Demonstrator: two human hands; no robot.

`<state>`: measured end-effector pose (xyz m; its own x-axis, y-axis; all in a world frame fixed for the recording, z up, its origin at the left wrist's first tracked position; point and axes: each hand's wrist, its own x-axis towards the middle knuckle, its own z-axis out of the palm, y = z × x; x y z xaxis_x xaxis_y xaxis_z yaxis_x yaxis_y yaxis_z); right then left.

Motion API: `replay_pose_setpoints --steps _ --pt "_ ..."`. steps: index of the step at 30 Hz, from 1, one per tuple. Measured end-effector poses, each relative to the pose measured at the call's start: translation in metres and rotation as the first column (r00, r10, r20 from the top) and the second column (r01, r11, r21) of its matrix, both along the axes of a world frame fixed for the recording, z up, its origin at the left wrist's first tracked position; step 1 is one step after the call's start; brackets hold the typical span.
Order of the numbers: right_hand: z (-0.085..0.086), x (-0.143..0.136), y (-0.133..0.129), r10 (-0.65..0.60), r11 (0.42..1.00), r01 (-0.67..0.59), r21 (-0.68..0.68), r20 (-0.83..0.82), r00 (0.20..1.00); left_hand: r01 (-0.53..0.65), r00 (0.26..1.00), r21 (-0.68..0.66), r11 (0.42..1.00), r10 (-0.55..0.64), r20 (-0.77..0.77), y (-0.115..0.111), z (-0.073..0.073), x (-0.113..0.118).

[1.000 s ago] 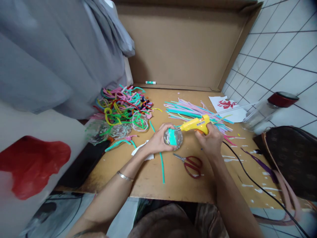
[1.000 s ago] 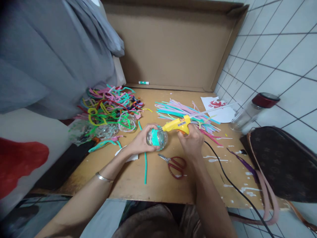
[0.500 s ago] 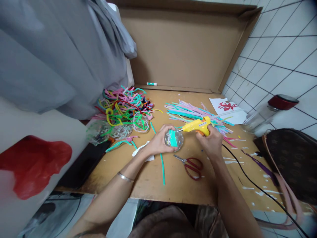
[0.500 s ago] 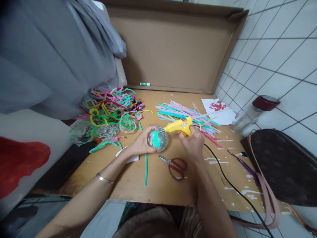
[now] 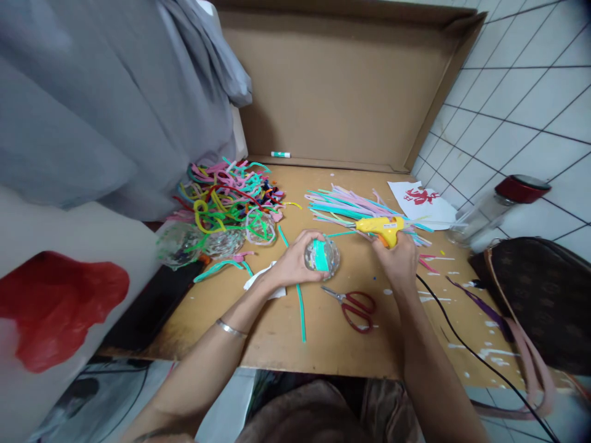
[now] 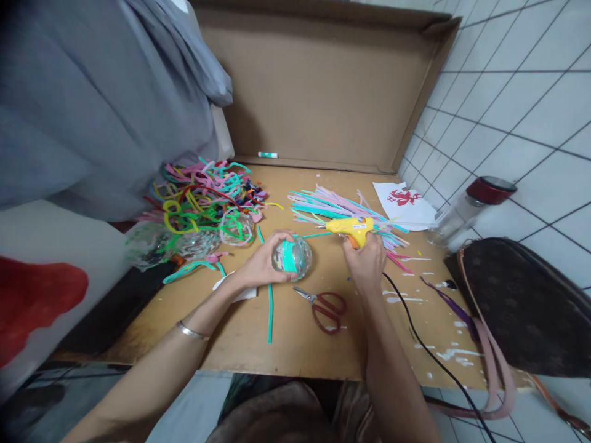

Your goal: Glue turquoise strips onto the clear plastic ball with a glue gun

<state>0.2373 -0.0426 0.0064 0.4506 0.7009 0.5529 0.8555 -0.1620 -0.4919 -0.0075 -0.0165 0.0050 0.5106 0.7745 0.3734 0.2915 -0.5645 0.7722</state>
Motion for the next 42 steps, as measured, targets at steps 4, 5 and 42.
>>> replay_pose_setpoints --steps 4,5,42 --pt "-0.013 0.007 0.006 -0.002 0.992 0.001 -0.123 -0.001 1.000 0.008 1.000 0.006 1.000 -0.008 -0.010 0.001 -0.001 0.000" --pt "-0.015 0.008 0.007 -0.004 0.989 0.004 -0.149 0.002 1.000 0.008 1.000 0.010 1.000 -0.008 -0.010 0.001 -0.001 0.000" --pt "-0.016 -0.088 -0.107 0.839 0.541 -0.743 -0.395 0.313 0.445 -0.117 0.984 -0.004 0.993 0.117 0.132 0.003 0.009 -0.006"
